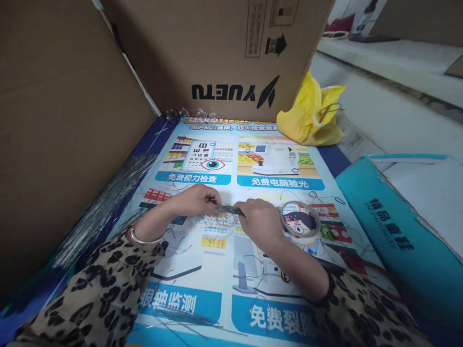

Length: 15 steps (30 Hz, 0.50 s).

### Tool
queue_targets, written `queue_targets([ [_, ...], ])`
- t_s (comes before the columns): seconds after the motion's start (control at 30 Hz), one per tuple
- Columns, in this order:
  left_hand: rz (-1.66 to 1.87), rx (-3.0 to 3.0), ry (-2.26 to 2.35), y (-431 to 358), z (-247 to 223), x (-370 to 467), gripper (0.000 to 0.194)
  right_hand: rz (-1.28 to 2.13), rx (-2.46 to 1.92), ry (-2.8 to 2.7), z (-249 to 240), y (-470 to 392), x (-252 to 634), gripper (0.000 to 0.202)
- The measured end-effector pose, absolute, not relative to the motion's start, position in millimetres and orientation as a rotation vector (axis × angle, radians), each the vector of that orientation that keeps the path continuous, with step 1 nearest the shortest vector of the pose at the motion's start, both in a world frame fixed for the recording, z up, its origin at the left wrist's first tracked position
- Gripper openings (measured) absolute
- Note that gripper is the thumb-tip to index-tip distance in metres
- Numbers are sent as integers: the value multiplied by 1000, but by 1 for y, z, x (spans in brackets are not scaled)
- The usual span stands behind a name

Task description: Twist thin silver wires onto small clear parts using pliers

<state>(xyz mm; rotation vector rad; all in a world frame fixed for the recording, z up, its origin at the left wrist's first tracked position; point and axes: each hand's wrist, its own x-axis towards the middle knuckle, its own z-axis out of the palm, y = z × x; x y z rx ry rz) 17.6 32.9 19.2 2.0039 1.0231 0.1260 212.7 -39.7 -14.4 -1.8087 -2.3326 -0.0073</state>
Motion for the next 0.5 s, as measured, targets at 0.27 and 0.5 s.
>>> queue_targets([
  [0.27, 143, 2014, 1027, 33, 18, 17, 20, 39, -1819, -2317, -16, -39, 215, 26],
  [0.5, 150, 2035, 1045, 33, 19, 17, 20, -4, -1785, -2368, -14, -39, 217, 26],
])
